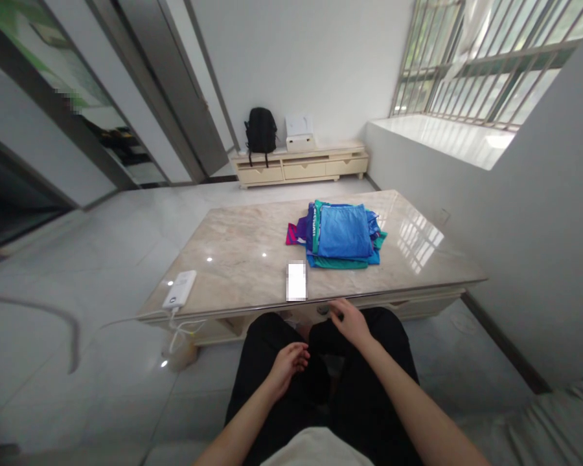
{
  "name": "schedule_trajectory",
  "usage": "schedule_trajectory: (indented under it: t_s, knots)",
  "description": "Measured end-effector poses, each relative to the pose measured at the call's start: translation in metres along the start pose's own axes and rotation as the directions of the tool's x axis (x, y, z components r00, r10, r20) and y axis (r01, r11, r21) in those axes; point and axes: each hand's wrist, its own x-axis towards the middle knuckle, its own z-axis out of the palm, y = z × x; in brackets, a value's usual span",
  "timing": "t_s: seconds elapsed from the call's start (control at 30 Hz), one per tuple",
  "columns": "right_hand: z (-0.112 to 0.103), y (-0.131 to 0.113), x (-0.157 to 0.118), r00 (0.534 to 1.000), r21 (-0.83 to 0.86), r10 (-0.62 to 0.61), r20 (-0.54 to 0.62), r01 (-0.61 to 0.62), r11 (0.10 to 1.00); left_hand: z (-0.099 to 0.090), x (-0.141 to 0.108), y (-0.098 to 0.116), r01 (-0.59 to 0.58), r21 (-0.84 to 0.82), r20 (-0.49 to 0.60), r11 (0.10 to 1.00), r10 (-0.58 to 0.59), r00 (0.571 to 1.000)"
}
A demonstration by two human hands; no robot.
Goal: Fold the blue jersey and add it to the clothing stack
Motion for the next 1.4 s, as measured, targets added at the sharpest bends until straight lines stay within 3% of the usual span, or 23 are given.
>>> schedule_trajectory:
  t_s: [0.1, 0.23, 0.3, 0.37, 0.43, 0.5, 0.63, 0.7, 0.77, 1.0, 1.23, 1.4]
  knots:
    - [-0.037, -0.003, 0.058, 0.997, -0.134, -0.035, -0.074, 0.025, 0.991, -0.015, 0.003, 0.028, -0.154, 0.240, 0.001, 0.959, 0.159, 0.987]
    - [-0.065, 0.002, 0.130, 0.999, -0.347, -0.006, -0.049, -0.011, 0.938, -0.074, 0.039, 0.096, -0.300, 0.570, -0.009, 0.765, 0.372, 0.928]
    - [-0.066, 0.008, 0.159, 0.998, -0.437, 0.061, -0.002, -0.055, 0.898, -0.113, 0.072, 0.128, -0.254, 0.710, -0.084, 0.657, 0.437, 0.896]
    - [-0.062, 0.013, 0.183, 0.988, -0.510, 0.148, 0.051, -0.101, 0.854, -0.148, 0.105, 0.146, -0.142, 0.813, -0.172, 0.565, 0.467, 0.867]
    - [-0.055, 0.017, 0.201, 0.971, -0.570, 0.222, 0.092, -0.132, 0.811, -0.173, 0.132, 0.148, -0.037, 0.872, -0.229, 0.489, 0.474, 0.850]
    - [-0.051, 0.019, 0.212, 0.959, -0.622, 0.259, 0.114, -0.135, 0.771, -0.185, 0.148, 0.138, 0.019, 0.902, -0.245, 0.432, 0.473, 0.846]
    - [-0.056, 0.021, 0.222, 0.962, -0.702, 0.237, 0.136, -0.075, 0.708, -0.189, 0.156, 0.116, 0.076, 0.958, -0.213, 0.277, 0.505, 0.836]
    - [-0.061, 0.024, 0.225, 0.967, -0.728, 0.212, 0.144, -0.042, 0.684, -0.189, 0.156, 0.112, 0.112, 0.976, -0.195, 0.185, 0.533, 0.824]
    - [-0.065, 0.027, 0.229, 0.972, -0.749, 0.189, 0.138, -0.022, 0.662, -0.190, 0.158, 0.111, 0.131, 0.980, -0.191, 0.147, 0.547, 0.815]
    - [-0.062, 0.034, 0.251, 0.992, -0.783, 0.116, 0.050, -0.034, 0.621, -0.189, 0.156, 0.113, 0.126, 0.979, -0.195, 0.161, 0.543, 0.817]
    - [-0.056, 0.039, 0.254, 0.993, -0.778, 0.110, -0.051, -0.109, 0.619, -0.187, 0.153, 0.117, 0.107, 0.975, -0.197, 0.196, 0.524, 0.828]
    - [-0.056, 0.041, 0.266, 0.993, -0.775, 0.105, -0.051, -0.106, 0.623, -0.187, 0.153, 0.116, 0.108, 0.976, -0.195, 0.190, 0.536, 0.821]
